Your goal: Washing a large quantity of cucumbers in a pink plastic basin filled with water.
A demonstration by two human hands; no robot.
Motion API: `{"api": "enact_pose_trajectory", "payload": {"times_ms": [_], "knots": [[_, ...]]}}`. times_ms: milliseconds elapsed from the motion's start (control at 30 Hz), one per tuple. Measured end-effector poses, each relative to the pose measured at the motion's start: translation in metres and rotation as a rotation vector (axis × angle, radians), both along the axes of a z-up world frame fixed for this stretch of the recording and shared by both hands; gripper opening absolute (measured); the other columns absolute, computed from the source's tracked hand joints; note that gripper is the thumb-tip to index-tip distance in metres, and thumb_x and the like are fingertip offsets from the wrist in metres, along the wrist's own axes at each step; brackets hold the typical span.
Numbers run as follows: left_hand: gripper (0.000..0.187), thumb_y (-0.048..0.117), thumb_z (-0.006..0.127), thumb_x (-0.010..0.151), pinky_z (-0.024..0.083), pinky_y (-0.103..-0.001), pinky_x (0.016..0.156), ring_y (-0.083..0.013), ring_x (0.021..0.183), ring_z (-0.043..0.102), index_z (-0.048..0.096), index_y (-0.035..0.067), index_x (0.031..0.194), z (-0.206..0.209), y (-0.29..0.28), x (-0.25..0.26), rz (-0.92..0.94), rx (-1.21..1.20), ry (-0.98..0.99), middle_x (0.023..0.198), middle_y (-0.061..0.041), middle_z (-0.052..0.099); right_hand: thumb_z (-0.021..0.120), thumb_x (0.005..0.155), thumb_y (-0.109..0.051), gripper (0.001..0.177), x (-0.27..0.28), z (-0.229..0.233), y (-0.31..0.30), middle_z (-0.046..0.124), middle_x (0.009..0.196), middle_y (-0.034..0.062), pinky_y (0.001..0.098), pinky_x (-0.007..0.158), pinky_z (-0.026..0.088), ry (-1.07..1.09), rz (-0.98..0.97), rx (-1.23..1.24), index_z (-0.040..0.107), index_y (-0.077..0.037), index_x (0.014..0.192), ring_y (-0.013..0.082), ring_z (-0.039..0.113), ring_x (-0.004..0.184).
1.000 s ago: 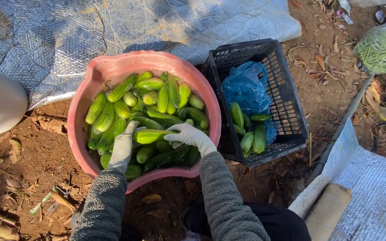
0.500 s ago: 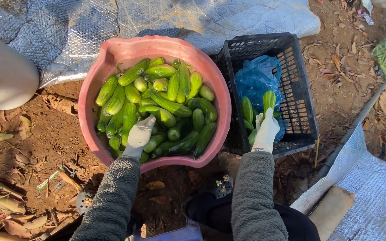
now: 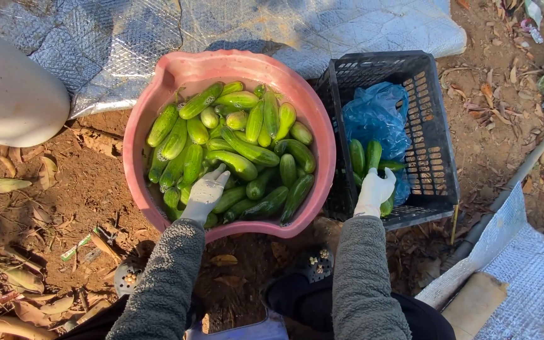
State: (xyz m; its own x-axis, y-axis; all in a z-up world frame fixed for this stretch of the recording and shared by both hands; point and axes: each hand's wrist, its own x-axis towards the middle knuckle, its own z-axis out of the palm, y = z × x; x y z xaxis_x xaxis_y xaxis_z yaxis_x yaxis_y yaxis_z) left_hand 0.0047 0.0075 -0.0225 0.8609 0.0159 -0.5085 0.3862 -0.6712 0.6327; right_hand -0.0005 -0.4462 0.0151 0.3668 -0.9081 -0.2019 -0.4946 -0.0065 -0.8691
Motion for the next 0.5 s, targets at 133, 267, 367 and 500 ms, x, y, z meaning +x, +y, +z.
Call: {"api": "enact_pose_trajectory", "payload": {"times_ms": [133, 267, 367, 500], "knots": [[0.063, 0.045, 0.060, 0.099, 0.040, -0.048, 0.122, -0.0311, 0.146, 0.044, 0.046, 0.023, 0.156, -0.038, 0.006, 0.008, -0.266, 0.176, -0.026, 0.159, -0.011, 0.046, 0.067, 0.096, -0.017, 0.026, 0.021, 0.076, 0.100, 0.060, 0.122, 0.0075, 0.0422, 0.100, 0.054, -0.105, 0.269, -0.417, 0.066, -0.018, 0.122, 0.0294, 0.060, 0.115], [0.062, 0.055, 0.040, 0.109, 0.030, -0.052, 0.125, -0.0301, 0.150, 0.039, 0.037, 0.023, 0.162, 0.040, 0.001, -0.001, -0.089, 0.016, 0.080, 0.157, -0.016, 0.048, 0.075, 0.087, -0.032, 0.008, 0.036, 0.071, 0.215, 0.075, 0.096, -0.0058, 0.0359, 0.093, 0.059, -0.097, 0.911, -0.538, 0.076, -0.034, 0.094, 0.0211, 0.070, 0.099], [0.062, 0.058, 0.041, 0.108, 0.034, -0.047, 0.123, -0.0321, 0.145, 0.046, 0.038, 0.026, 0.161, 0.023, 0.003, -0.002, -0.054, -0.008, 0.016, 0.152, -0.017, 0.053, 0.076, 0.087, -0.034, 0.029, 0.031, 0.031, 0.268, 0.072, 0.106, -0.0021, 0.0401, 0.090, 0.060, -0.057, 1.241, -0.597, 0.072, -0.032, 0.115, 0.0247, 0.070, 0.103], [0.050, 0.038, 0.040, 0.111, 0.037, -0.041, 0.125, -0.0291, 0.147, 0.045, 0.041, 0.027, 0.159, -0.096, 0.020, 0.016, -0.366, 0.247, -0.173, 0.160, -0.012, 0.046, 0.077, 0.086, -0.030, 0.062, 0.032, 0.034, 0.305, 0.064, 0.128, 0.0070, 0.0430, 0.098, 0.054, 0.283, 1.483, -0.730, 0.053, -0.024, 0.143, 0.0325, 0.062, 0.119]]}}
